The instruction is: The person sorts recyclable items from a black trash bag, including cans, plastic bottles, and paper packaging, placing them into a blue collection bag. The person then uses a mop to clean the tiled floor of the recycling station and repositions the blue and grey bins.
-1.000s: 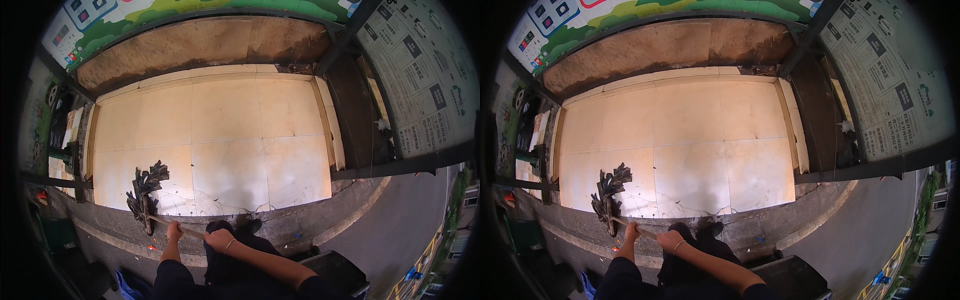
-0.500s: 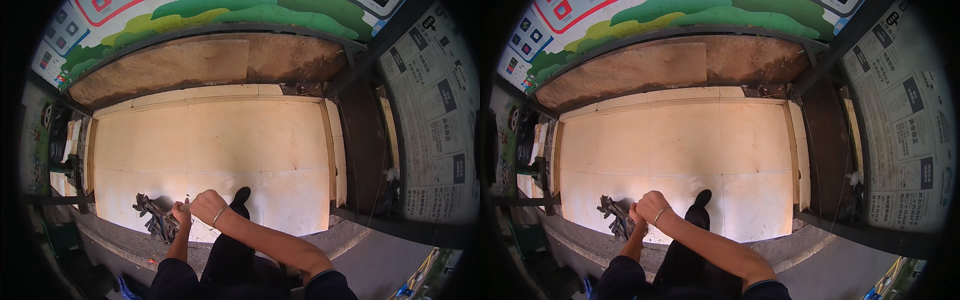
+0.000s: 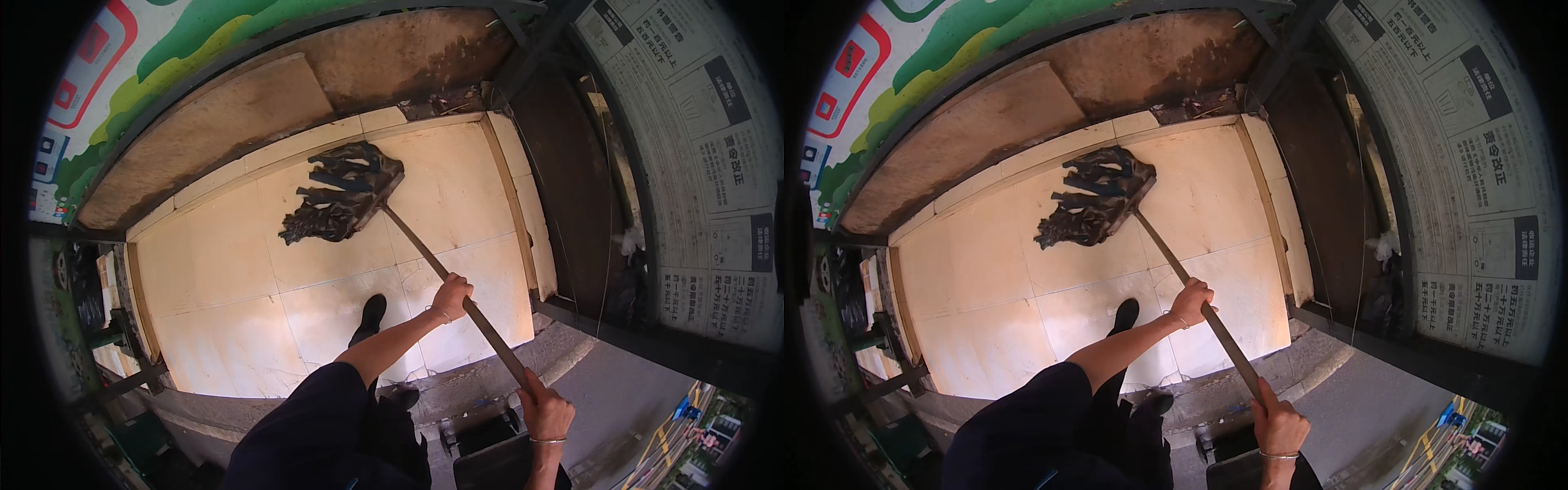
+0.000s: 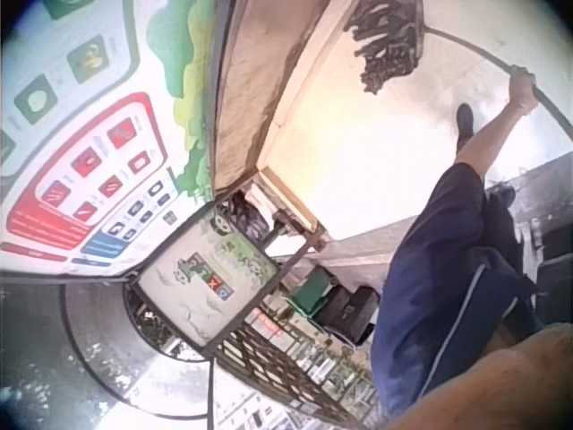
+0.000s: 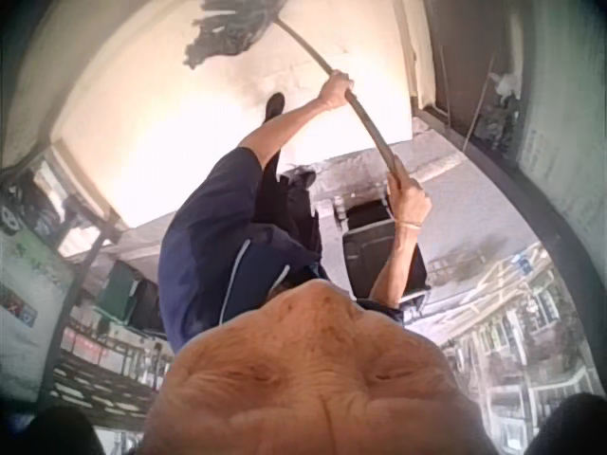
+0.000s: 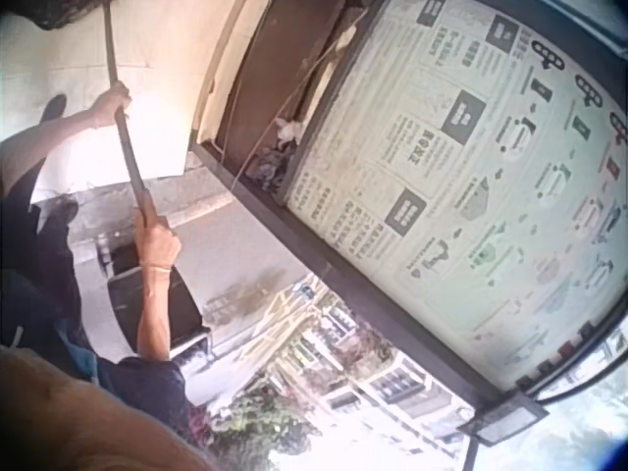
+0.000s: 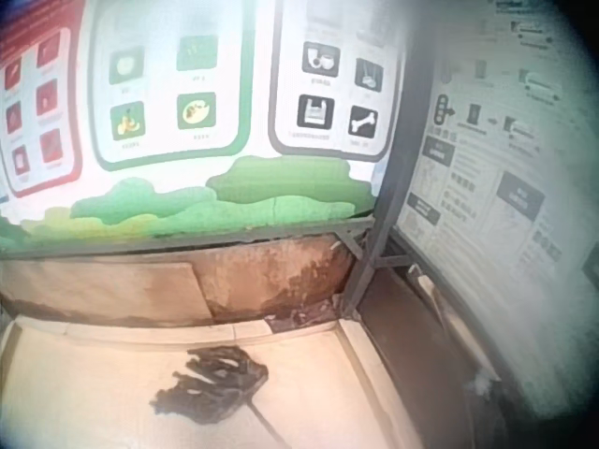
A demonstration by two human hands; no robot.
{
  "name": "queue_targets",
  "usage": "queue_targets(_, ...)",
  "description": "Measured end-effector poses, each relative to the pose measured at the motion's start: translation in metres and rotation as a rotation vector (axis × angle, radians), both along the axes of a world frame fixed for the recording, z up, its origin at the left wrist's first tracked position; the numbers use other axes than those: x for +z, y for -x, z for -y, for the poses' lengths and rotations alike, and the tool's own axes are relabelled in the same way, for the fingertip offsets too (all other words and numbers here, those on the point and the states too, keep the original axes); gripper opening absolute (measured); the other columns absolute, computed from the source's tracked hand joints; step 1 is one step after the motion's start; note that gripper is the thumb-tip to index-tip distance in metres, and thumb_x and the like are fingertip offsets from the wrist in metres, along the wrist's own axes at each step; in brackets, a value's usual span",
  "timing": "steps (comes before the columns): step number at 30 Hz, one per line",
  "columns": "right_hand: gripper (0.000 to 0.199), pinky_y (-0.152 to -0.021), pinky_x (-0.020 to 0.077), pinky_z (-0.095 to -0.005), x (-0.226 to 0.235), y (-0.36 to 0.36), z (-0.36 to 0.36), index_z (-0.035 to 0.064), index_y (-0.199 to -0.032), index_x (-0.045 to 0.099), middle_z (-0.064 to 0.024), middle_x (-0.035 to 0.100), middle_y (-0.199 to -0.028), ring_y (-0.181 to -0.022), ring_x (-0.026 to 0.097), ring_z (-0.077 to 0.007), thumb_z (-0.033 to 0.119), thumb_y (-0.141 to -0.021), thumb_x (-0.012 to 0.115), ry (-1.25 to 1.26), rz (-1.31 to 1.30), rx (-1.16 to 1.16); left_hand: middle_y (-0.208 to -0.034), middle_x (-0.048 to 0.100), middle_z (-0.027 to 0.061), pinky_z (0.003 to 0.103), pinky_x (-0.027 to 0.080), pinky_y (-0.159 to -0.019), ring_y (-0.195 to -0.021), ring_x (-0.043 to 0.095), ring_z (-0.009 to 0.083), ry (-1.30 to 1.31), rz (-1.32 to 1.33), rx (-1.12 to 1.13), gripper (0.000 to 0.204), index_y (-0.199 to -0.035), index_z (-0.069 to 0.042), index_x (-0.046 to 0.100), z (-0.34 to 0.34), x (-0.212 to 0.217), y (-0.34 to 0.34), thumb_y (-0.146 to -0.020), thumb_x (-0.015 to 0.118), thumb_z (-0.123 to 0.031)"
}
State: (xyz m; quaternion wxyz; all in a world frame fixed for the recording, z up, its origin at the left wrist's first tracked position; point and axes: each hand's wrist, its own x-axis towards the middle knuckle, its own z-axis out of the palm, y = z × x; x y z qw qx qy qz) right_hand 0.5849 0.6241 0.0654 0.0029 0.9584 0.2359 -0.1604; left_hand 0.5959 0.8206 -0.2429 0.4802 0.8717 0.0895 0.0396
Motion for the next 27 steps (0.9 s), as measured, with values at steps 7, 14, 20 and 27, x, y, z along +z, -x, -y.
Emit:
queue_targets(7, 0.05, -0.055, 0.0498, -0.0425, -0.054, 0.145, 0.086, 0.0223, -0.121, 0.06, -0.0159, 0.064, -0.069, -0.063, 0.063, -0.035, 0.023, -0.073, 0.072, -0.142, -0.14, -0.697, -0.077, 0.054, 0.005, 0.035, 0.046, -0.072, -0.088, 0.05, 0.0262, -0.187, -0.057, -0.828, 0.009, -0.064, -0.008, 0.056, 0.121, -0.037, 0.004, -0.062, 0.062, -0.002)
queue_targets(14, 0.037, -0.057, 0.0516, -0.036, -0.001, 0.297, 0.177, 0.0148, -0.115, 0.064, -0.0159, 0.067, -0.076, -0.063, 0.065, -0.027, 0.025, -0.08, 0.068, 0.111, -0.495, -1.217, -0.075, 0.061, 0.0051, 0.033, 0.047, -0.079, -0.088, 0.055, 0.0256, -0.2, -0.029, -1.255, 0.006, -0.064, -0.009, 0.063, 0.29, -0.017, 0.147, -0.06, 0.066, -0.011)
queue_targets(20, 0.046, -0.047, 0.0479, -0.0377, 0.022, 0.452, 0.208, 0.0176, -0.124, 0.059, -0.0157, 0.067, -0.075, -0.049, 0.058, -0.0294, 0.031, -0.081, 0.068, -0.133, -0.355, -1.44, -0.072, 0.065, 0.0096, 0.037, 0.05, -0.074, -0.083, 0.059, 0.0289, -0.075, -0.11, -1.665, 0.01, -0.065, -0.006, 0.065, 0.378, 0.001, 0.289, -0.057, 0.066, -0.011)
queue_targets(27, 0.047, -0.054, 0.0503, -0.0361, 0.019, 0.448, 0.206, 0.0189, -0.127, 0.056, -0.0137, 0.068, -0.079, -0.059, 0.063, -0.0261, 0.033, -0.083, 0.066, 0.027, -0.508, -1.513, -0.081, 0.067, 0.0108, 0.039, 0.054, -0.07, -0.091, 0.062, 0.0293, -0.154, -0.274, -1.706, 0.014, -0.071, -0.004, 0.068, 0.38, 0.011, 0.316, -0.058, 0.066, -0.009)
